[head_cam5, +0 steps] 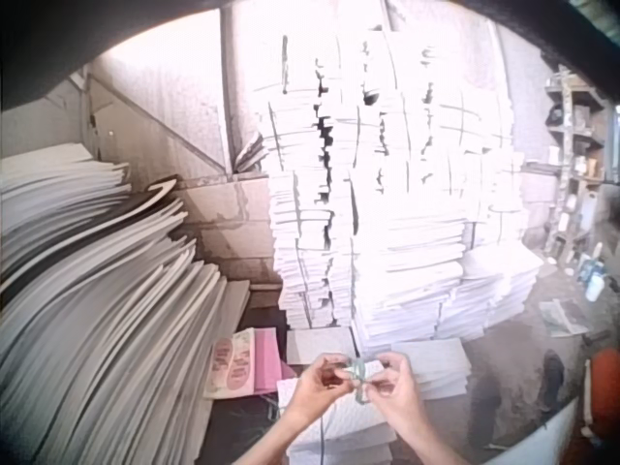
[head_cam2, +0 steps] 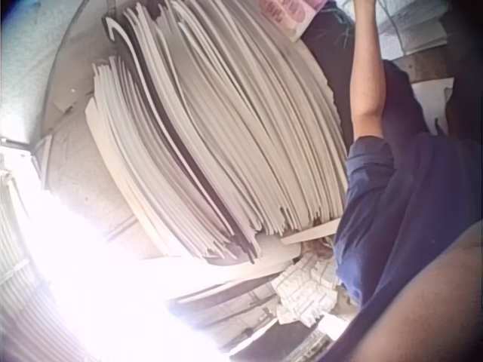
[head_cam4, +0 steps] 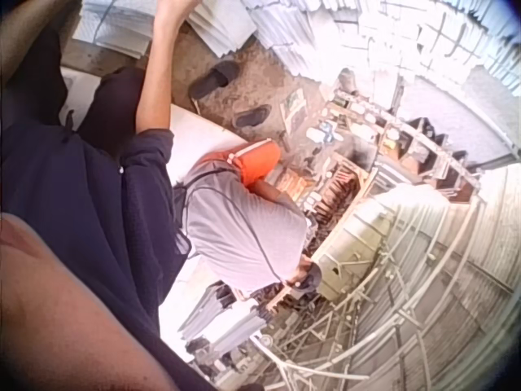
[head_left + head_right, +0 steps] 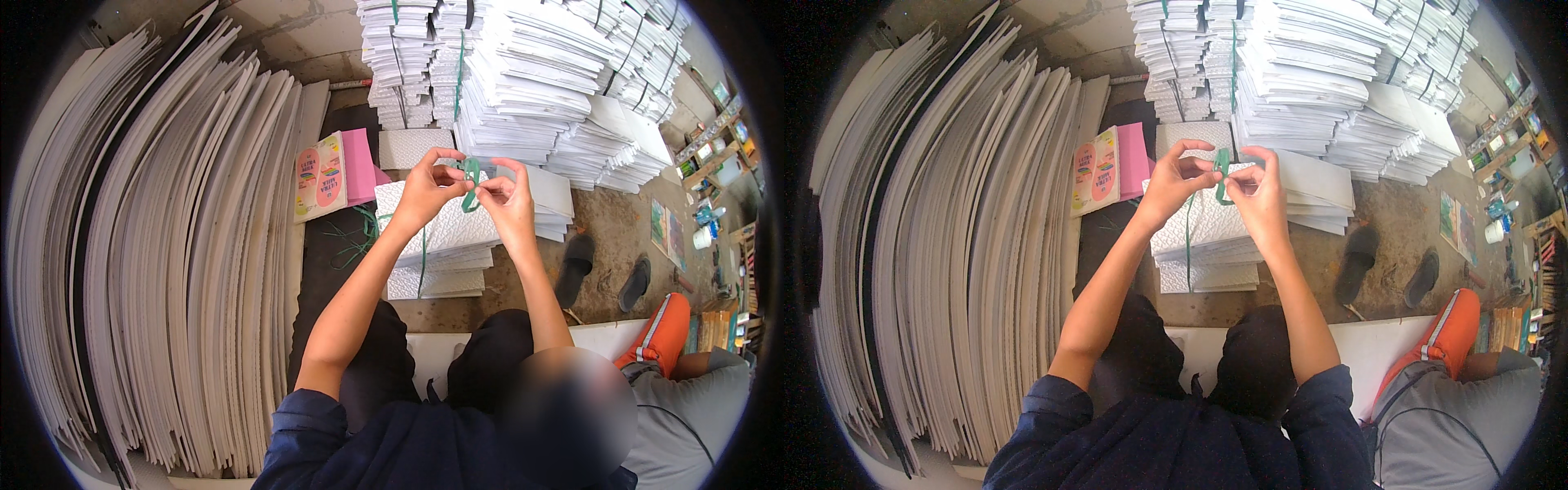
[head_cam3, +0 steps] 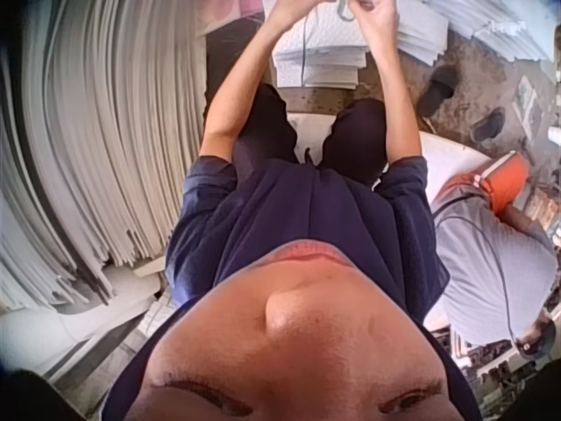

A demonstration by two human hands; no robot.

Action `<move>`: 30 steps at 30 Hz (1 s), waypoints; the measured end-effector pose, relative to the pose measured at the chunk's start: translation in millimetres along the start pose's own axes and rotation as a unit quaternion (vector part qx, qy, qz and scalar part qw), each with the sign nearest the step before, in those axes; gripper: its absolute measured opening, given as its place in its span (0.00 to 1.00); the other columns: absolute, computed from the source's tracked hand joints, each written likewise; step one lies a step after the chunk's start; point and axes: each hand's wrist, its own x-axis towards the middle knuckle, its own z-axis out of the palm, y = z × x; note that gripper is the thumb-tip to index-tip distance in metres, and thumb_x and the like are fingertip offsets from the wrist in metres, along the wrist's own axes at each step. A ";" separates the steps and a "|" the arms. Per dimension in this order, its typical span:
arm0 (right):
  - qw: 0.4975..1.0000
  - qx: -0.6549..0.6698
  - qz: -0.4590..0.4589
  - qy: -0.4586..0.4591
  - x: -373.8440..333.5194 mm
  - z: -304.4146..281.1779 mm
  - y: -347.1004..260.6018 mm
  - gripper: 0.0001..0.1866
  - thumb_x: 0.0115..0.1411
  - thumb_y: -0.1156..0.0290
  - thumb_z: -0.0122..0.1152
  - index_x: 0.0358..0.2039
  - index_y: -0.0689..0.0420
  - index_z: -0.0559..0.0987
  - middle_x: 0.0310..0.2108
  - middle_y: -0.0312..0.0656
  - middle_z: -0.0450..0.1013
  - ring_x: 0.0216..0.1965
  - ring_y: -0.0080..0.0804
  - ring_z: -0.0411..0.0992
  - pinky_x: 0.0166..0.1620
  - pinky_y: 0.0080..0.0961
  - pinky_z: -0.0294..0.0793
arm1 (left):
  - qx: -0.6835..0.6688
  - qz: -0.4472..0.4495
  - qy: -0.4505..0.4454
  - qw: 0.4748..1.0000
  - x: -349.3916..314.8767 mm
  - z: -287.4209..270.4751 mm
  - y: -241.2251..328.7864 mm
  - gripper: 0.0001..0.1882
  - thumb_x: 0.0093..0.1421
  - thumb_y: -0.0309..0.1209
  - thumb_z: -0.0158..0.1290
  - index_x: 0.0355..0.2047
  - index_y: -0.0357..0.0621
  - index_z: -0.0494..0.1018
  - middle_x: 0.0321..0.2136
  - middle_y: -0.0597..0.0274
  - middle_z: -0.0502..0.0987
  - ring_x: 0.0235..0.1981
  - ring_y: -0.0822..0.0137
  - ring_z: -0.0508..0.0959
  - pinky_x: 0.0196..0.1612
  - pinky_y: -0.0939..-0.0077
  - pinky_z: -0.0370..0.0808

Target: The person sits on the floor and bundles stacks of white textured sheets using green string. They wrap the string around the stacks, tie knots to secure them, and use a blue utility knife to cut the excess string. The person then stacks the finished bundles on a pile nearby.

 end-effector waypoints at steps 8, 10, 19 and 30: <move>0.997 -0.063 -0.017 0.029 -0.7 1.6 -3.1 0.25 0.48 0.81 0.58 0.46 0.58 0.60 0.25 0.40 0.73 0.29 0.24 0.72 0.35 0.20 0.71 | 0.035 0.030 0.008 0.999 0.3 3.3 -3.7 0.22 0.45 0.22 0.59 0.40 0.40 0.64 0.25 0.59 0.75 0.28 0.73 0.76 0.32 0.81 0.73; 0.997 -0.062 -0.016 0.030 -0.9 2.2 -4.6 0.25 0.48 0.81 0.58 0.47 0.58 0.60 0.25 0.40 0.73 0.29 0.25 0.72 0.35 0.20 0.71 | 0.026 0.024 0.011 0.999 1.2 2.7 -5.4 0.22 0.44 0.22 0.60 0.39 0.40 0.64 0.25 0.59 0.75 0.28 0.73 0.76 0.32 0.81 0.73; 0.996 -0.077 -0.004 0.049 -2.4 4.4 -10.8 0.26 0.48 0.81 0.57 0.47 0.58 0.60 0.26 0.40 0.73 0.29 0.25 0.72 0.35 0.20 0.71 | 0.059 0.041 0.022 0.997 -0.2 3.4 -2.0 0.21 0.44 0.21 0.60 0.37 0.39 0.65 0.22 0.60 0.75 0.26 0.73 0.76 0.31 0.81 0.73; 0.991 -0.105 -0.057 0.068 -2.6 7.4 -12.9 0.27 0.45 0.83 0.57 0.46 0.58 0.60 0.21 0.37 0.68 0.25 0.24 0.69 0.30 0.21 0.67 | 0.081 0.081 0.060 0.992 1.2 9.7 -0.7 0.22 0.43 0.20 0.60 0.27 0.42 0.55 0.21 0.55 0.75 0.25 0.72 0.77 0.28 0.79 0.75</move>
